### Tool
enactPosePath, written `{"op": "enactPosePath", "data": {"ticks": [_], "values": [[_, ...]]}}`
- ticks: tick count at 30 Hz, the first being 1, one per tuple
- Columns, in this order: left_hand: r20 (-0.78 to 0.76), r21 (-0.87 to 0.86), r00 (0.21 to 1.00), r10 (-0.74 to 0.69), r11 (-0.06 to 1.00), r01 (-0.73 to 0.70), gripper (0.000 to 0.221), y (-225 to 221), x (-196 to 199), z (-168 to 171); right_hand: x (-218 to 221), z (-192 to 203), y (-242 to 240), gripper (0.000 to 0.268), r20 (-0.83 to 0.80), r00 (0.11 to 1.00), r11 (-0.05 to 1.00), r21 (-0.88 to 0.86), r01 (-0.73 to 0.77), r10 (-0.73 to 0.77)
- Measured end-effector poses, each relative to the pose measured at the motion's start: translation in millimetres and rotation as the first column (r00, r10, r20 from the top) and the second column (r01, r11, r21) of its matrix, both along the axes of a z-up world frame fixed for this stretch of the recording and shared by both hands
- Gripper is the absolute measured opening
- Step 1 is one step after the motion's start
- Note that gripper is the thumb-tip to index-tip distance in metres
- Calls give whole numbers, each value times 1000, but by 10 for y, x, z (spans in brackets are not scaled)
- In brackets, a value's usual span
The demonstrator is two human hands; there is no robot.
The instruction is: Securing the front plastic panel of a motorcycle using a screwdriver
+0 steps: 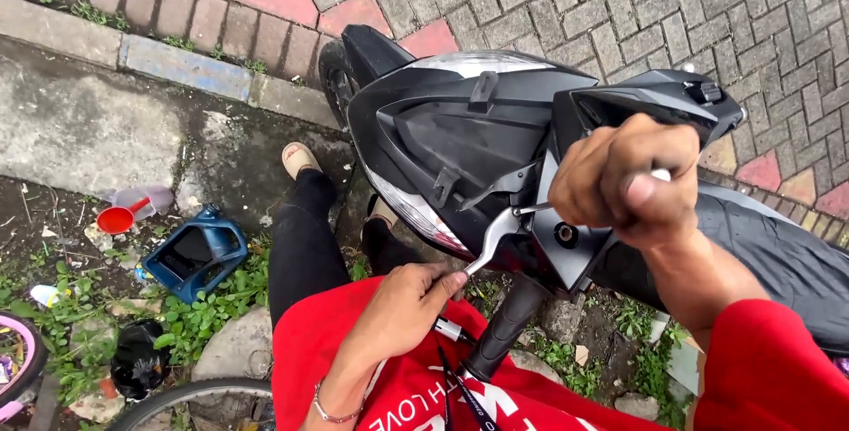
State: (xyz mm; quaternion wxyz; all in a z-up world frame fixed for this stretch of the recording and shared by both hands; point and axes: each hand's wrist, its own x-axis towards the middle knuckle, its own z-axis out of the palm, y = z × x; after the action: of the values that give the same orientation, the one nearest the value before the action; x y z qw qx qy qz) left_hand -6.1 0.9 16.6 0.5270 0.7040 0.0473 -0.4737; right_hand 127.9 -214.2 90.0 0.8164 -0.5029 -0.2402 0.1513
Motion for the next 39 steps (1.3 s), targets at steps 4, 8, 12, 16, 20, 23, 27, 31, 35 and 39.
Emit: {"op": "enactPosePath", "data": {"ticks": [4, 8, 12, 16, 20, 23, 27, 31, 35, 39], "values": [[51, -9, 998, 39, 999, -38, 49, -27, 1, -7, 72, 32, -13, 39, 19, 999, 999, -27, -30, 30], [-26, 45, 999, 38, 998, -37, 38, -32, 104, 106, 41, -15, -25, 37, -82, 997, 999, -37, -6, 3], [124, 47, 991, -39, 998, 34, 38, -64, 139, 117, -3, -15, -8, 33, -59, 996, 996, -65, 68, -72], [454, 146, 890, -43, 989, -27, 21, -213, 99, -11, 27, -20, -18, 31, -46, 975, 966, -155, 207, -217], [666, 4, 741, 83, 993, -115, 20, -325, 276, 46, 1, 46, 51, 37, -72, 965, 956, -178, 235, -250], [509, 179, 843, -171, 980, 91, 55, -438, 278, 39, -37, 62, 43, 39, -100, 974, 971, -145, 189, -205], [505, 200, 830, -237, 968, 155, 46, -452, 117, -54, -86, 55, 2, 41, -105, 977, 967, -195, 163, -186], [392, 62, 907, -156, 988, 143, 49, -379, 213, -9, 6, 79, 17, 48, -1, 1000, 995, -99, -28, 28], [400, 79, 898, -185, 983, 167, 50, -351, 251, 35, 204, -177, -121, 47, 3, 995, 995, -3, -96, 96], [752, 153, 653, -83, 987, -51, 40, -377, 170, 187, 195, -85, -36, 38, -109, 990, 996, 39, -82, 85]]}}
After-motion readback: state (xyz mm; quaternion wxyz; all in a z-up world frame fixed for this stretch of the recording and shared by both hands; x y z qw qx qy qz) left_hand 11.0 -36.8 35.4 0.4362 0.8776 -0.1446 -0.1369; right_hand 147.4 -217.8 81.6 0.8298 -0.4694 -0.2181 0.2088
